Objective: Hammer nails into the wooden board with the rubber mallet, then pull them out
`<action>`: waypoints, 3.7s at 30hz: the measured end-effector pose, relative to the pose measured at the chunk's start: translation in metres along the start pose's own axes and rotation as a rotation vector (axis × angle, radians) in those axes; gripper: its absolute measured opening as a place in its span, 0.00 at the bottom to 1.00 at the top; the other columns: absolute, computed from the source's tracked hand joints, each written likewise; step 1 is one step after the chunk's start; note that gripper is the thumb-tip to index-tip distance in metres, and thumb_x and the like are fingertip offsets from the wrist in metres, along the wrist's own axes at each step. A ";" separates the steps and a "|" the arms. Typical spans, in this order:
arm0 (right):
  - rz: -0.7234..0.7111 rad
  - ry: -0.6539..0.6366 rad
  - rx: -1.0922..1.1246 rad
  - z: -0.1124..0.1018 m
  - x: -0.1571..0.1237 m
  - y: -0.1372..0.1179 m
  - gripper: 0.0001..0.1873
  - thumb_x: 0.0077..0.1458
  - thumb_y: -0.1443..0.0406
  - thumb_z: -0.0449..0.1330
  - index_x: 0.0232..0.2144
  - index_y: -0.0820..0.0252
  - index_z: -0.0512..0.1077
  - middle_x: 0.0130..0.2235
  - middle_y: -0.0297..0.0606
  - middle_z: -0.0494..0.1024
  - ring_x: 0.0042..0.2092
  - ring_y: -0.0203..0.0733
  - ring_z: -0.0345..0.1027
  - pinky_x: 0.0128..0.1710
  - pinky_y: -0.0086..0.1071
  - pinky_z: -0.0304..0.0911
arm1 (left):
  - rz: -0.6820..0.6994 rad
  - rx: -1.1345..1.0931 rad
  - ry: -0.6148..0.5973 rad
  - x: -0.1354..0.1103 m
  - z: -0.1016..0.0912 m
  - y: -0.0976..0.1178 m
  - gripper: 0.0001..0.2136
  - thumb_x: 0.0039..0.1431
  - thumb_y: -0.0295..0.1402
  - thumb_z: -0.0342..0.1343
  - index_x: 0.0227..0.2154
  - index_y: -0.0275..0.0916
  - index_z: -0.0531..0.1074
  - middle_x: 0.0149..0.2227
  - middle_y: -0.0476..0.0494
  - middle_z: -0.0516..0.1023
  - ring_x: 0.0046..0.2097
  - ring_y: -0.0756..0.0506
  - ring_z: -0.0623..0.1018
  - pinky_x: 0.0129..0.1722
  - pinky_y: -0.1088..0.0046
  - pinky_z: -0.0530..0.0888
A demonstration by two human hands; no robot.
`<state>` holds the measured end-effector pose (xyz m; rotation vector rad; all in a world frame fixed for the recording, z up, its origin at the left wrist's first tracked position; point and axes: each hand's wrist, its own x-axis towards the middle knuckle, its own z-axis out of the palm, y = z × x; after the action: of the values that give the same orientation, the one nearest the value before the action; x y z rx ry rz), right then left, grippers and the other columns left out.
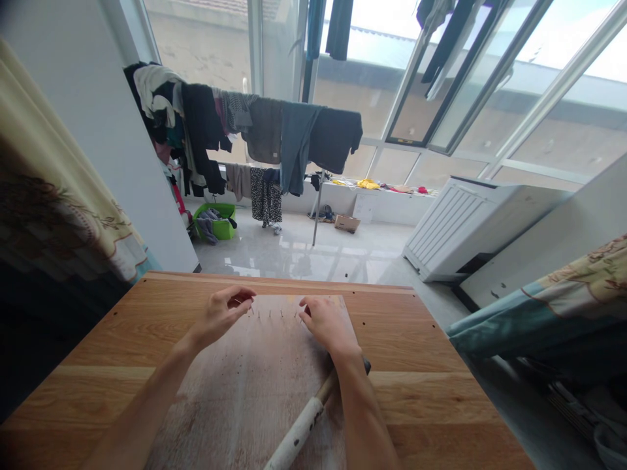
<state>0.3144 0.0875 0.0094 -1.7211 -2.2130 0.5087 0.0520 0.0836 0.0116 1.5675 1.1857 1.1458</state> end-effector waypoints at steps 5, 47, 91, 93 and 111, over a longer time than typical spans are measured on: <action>-0.015 -0.009 -0.013 -0.004 -0.003 -0.010 0.09 0.62 0.65 0.59 0.33 0.55 0.80 0.37 0.38 0.85 0.41 0.44 0.76 0.42 0.33 0.61 | -0.338 -0.980 0.194 0.007 -0.005 0.014 0.07 0.47 0.20 0.56 0.31 0.33 0.75 0.26 0.51 0.70 0.25 0.55 0.69 0.24 0.82 0.67; -0.048 0.070 0.073 0.021 0.002 -0.046 0.08 0.64 0.69 0.59 0.34 0.58 0.78 0.38 0.42 0.83 0.40 0.46 0.75 0.42 0.33 0.64 | -0.372 -1.541 0.228 -0.002 0.017 0.027 0.17 0.49 0.10 0.49 0.38 0.36 0.70 0.29 0.52 0.65 0.24 0.58 0.64 0.15 0.86 0.55; -0.102 0.142 0.115 0.026 0.002 -0.052 0.07 0.62 0.73 0.60 0.34 0.59 0.77 0.35 0.38 0.80 0.36 0.41 0.72 0.38 0.31 0.62 | -0.158 0.312 -0.154 0.000 0.006 -0.018 0.16 0.50 0.45 0.60 0.34 0.38 0.81 0.20 0.58 0.53 0.25 0.50 0.58 0.27 0.73 0.54; -0.111 0.137 0.126 0.027 0.001 -0.054 0.07 0.62 0.72 0.60 0.34 0.60 0.77 0.35 0.38 0.80 0.35 0.41 0.72 0.37 0.31 0.62 | -0.142 0.337 -0.146 -0.001 0.009 -0.019 0.15 0.51 0.44 0.59 0.33 0.38 0.81 0.20 0.57 0.54 0.25 0.50 0.59 0.28 0.73 0.55; -0.156 0.249 0.276 0.018 0.000 -0.056 0.06 0.61 0.72 0.61 0.35 0.59 0.77 0.35 0.37 0.80 0.35 0.41 0.74 0.39 0.32 0.67 | -0.544 -1.069 0.102 0.004 0.022 -0.002 0.11 0.55 0.27 0.56 0.19 0.39 0.63 0.18 0.58 0.55 0.18 0.56 0.52 0.16 0.80 0.50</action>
<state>0.2586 0.0731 0.0183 -1.3777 -1.9766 0.5049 0.0732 0.0861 0.0055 0.3518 0.7427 1.1719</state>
